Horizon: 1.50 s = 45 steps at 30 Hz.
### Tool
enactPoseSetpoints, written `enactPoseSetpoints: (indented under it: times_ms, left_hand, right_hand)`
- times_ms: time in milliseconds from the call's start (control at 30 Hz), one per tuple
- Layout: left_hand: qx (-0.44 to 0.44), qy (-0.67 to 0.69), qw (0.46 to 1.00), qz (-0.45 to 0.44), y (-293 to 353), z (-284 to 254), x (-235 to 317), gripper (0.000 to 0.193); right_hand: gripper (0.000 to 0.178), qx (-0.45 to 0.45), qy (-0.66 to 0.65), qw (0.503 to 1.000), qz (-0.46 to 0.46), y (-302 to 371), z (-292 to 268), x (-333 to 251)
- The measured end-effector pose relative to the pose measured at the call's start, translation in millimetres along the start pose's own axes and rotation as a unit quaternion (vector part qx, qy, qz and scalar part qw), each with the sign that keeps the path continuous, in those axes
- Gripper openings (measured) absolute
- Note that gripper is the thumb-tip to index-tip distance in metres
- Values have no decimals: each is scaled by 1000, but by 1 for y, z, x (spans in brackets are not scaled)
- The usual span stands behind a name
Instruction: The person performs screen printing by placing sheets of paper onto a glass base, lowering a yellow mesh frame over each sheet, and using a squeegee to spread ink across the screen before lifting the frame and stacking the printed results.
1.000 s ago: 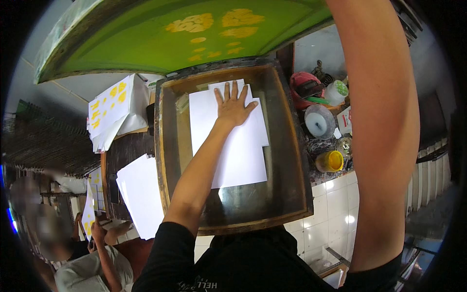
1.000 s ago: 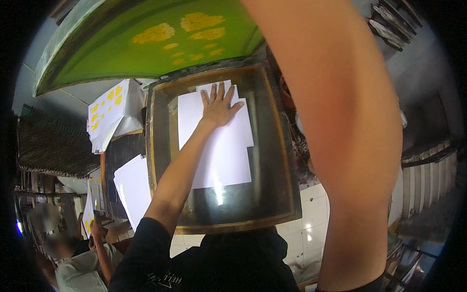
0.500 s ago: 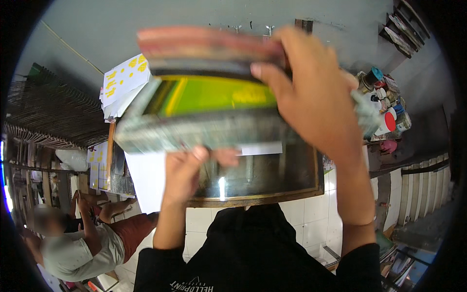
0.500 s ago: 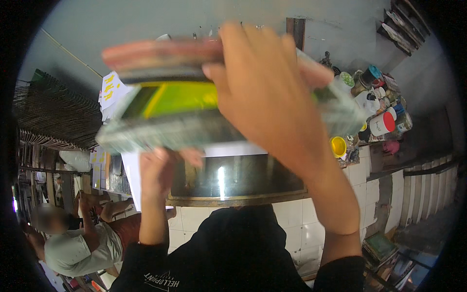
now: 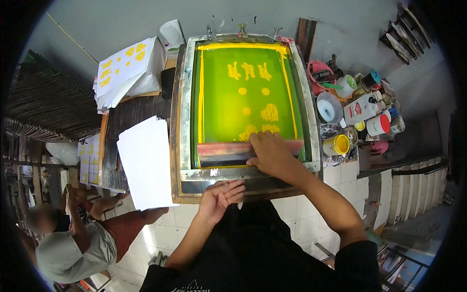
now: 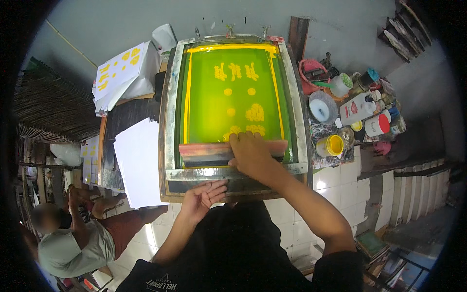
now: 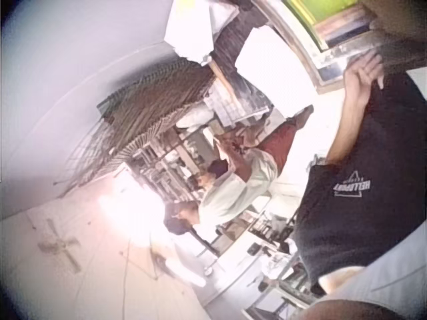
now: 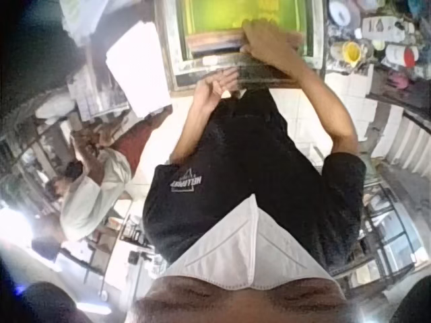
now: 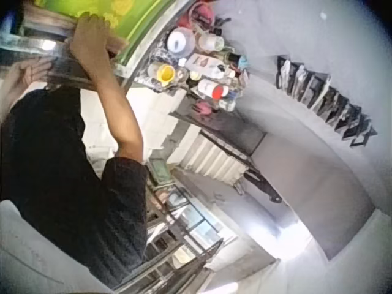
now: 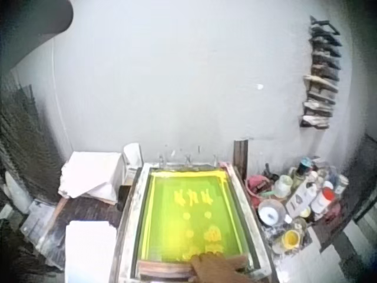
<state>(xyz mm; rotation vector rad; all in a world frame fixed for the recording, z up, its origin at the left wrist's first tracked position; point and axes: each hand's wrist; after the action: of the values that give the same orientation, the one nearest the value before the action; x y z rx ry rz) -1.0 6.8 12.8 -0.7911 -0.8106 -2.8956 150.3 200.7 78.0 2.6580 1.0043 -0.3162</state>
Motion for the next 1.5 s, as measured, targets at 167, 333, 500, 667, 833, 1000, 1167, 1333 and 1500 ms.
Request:
enactPoseSetpoints:
  times_ms: [167, 333, 500, 667, 833, 1000, 1167, 1333, 1500]
  left_hand:
    - [35, 0, 999, -8, -2, -1, -4, 31]
    - [44, 4, 999, -30, -5, -12, -8, 40]
    - [46, -17, 998, -35, -3, -20, -13, 44]
    - [68, -69, 995, -27, 2, -20, -15, 50]
    - [97, -62, 993, -15, 7, -17, -19, 42]
    - [72, 3, 997, 13, 5, -15, -20, 41]
    - [101, -36, 994, 19, 5, -3, -16, 30]
    - [100, -100, 989, 34, 8, 11, -3, 27]
    - [75, -257, 960, 78, 3, 15, 0, 26]
  right_hand:
    - [44, 134, 45, 989, -46, 0, 2, -4]
    - [39, 187, 79, 978, -45, -49, -1, 13]
    - [39, 222, 68, 972, -46, -126, -21, 40]
    - [46, 245, 94, 964, -32, -212, -45, 66]
    - [51, 256, 108, 960, -37, -282, -66, 87]
    - [51, 166, 115, 979, -17, -318, -92, 97]
    - [44, 134, 52, 990, -5, -329, -113, 100]
    - [37, 163, 56, 980, -100, -294, -109, 94]
    - [39, 257, 82, 932, -240, -256, -83, 89]
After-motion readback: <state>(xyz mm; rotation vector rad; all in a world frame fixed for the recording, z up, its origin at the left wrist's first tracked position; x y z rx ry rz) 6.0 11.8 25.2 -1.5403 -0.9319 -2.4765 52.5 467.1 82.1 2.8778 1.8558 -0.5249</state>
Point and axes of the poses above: each hand's wrist, its own y-axis away from the middle knuckle, its own z-axis out of the palm, x = y × z, and after that the axes turned 13 degrees about z, right-handed
